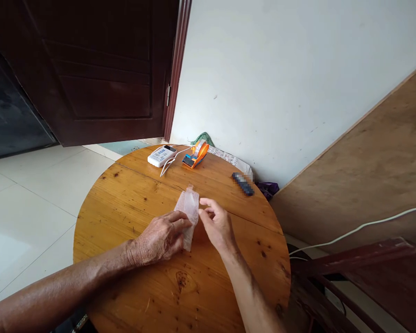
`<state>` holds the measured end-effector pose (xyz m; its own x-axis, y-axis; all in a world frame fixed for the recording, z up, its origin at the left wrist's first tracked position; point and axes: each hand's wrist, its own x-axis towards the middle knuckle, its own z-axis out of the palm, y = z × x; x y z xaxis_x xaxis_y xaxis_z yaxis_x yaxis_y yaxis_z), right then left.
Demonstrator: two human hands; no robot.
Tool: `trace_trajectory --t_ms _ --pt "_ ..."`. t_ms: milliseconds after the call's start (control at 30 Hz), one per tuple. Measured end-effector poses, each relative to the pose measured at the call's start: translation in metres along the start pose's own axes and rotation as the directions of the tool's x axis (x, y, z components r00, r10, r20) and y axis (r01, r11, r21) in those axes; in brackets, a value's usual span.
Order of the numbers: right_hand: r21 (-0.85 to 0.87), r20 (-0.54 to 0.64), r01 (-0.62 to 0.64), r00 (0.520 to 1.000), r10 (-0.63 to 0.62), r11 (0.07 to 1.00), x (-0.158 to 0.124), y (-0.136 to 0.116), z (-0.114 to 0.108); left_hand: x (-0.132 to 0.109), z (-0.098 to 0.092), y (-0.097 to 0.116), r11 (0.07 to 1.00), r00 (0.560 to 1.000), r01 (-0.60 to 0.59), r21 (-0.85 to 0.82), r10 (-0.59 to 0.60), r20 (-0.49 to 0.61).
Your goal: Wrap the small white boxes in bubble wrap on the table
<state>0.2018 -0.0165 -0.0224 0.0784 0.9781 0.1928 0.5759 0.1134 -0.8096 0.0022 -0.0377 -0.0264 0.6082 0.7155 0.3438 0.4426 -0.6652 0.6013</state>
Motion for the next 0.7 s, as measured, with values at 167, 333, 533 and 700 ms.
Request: trace_trajectory --t_ms 167,333,533,700 --pt "0.146 0.092 -0.353 0.935 0.343 0.924 0.015 0.000 -0.002 0.000 0.000 0.003 1.000 1.000 0.010 -0.016 -0.011 -0.015" --pt "0.185 0.229 -0.388 0.910 0.344 0.903 0.032 -0.011 0.014 -0.001 0.002 0.002 1.000 1.000 -0.002 -0.030 0.002 -0.023" --pt "0.284 0.215 -0.236 0.960 0.178 0.929 0.034 -0.013 0.022 -0.002 0.006 -0.001 0.995 0.997 0.081 -0.052 -0.082 -0.013" --pt "0.241 0.104 -0.066 0.994 0.042 0.968 0.005 -0.022 0.011 -0.003 0.012 -0.002 0.992 0.990 0.121 -0.021 -0.122 -0.066"
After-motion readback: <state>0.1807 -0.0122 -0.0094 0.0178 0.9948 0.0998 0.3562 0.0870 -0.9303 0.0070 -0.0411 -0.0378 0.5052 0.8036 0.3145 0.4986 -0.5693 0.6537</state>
